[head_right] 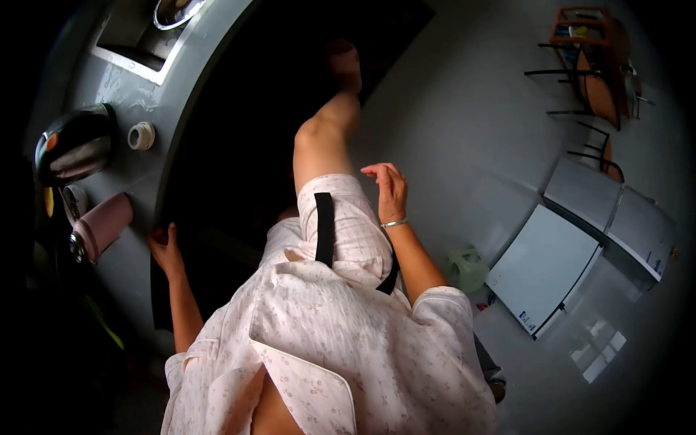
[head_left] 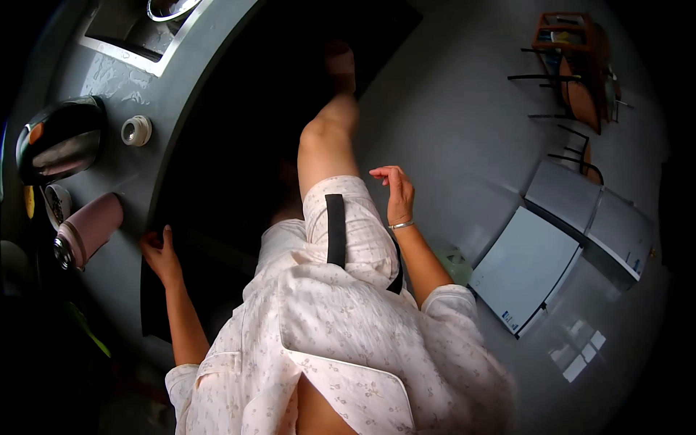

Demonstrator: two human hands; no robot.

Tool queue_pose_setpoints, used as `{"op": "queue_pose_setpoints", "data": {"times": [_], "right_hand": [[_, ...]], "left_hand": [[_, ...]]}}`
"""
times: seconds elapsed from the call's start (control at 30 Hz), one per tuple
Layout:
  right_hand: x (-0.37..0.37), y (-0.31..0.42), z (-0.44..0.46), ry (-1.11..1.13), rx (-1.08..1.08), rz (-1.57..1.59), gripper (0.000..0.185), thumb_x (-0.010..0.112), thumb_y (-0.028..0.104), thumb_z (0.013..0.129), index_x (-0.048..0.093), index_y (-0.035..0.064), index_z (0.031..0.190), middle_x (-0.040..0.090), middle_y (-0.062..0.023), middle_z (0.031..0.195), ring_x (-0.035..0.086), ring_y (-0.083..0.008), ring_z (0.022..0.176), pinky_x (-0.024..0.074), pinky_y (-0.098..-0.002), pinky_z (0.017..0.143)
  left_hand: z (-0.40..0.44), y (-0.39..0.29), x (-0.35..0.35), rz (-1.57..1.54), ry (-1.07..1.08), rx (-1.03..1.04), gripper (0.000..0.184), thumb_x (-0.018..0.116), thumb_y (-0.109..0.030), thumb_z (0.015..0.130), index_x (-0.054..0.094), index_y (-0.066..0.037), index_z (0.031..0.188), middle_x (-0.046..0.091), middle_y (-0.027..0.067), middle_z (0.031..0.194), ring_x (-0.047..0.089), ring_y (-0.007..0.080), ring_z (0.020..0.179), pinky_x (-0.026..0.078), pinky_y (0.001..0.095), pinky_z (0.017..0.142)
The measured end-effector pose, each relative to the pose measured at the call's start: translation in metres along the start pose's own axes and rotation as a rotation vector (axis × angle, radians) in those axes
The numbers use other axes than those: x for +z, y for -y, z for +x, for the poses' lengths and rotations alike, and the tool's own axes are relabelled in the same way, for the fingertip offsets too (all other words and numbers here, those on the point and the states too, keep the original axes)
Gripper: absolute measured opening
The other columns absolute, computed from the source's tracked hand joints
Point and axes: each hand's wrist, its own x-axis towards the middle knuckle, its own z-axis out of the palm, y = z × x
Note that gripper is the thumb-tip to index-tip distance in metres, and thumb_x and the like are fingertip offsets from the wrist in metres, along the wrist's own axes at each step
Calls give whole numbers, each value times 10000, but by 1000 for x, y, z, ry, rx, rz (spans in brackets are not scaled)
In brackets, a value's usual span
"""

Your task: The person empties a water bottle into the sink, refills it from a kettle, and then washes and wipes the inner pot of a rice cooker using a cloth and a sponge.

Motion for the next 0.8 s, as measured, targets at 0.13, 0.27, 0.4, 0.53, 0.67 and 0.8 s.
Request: {"op": "queue_pose_setpoints", "data": {"times": [0.13, 0.27, 0.4, 0.53, 0.67, 0.8], "right_hand": [[-5, 7, 2, 9, -55, -31, 406, 348, 260, 978, 664, 46, 840, 637, -62, 850, 581, -182, 791, 434, -294, 660], [0, 29, 5, 53, -58, -16, 363, 381, 235, 968, 656, 29, 852, 626, -72, 868, 577, -178, 818, 448, -290, 696], [3, 71, 2, 124, -21, 133, 276, 464, 163, 966, 652, -25, 892, 604, -74, 944, 579, -161, 879, 464, -262, 779], [19, 111, 14, 227, -90, 149, 268, 485, 176, 968, 652, -21, 897, 600, -70, 945, 566, -144, 846, 461, -256, 778], [76, 158, 65, 352, -307, 134, 156, 571, 142, 922, 672, 23, 915, 618, -55, 928, 584, -144, 822, 461, -249, 736], [138, 239, 98, 551, -452, 191, 100, 604, 91, 893, 658, 18, 935, 613, -52, 908, 572, -122, 768, 463, -238, 691]], "left_hand": [[-9, 2, -3, 22, 14, -30, 529, 693, -418, 816, 542, 28, 1055, 475, 90, 889, 461, 205, 794, 420, 328, 725], [-3, 11, -1, -71, -15, -26, 538, 731, -388, 787, 542, 45, 1043, 494, 106, 909, 473, 218, 814, 430, 339, 742], [-10, 28, -4, -79, -56, 23, 477, 743, -340, 768, 548, 22, 1011, 515, 128, 923, 507, 237, 816, 438, 347, 754], [-30, 1, -24, -221, -54, -106, 463, 746, -305, 754, 546, 8, 1030, 520, 121, 932, 522, 227, 813, 455, 351, 751], [-31, -1, -12, -349, -76, -142, 430, 752, -254, 739, 567, -10, 1040, 549, 109, 923, 546, 204, 776, 482, 327, 721], [-42, -12, -22, -450, -178, -205, 391, 746, -214, 744, 579, -13, 1034, 567, 110, 924, 554, 197, 789, 488, 324, 720]]}}
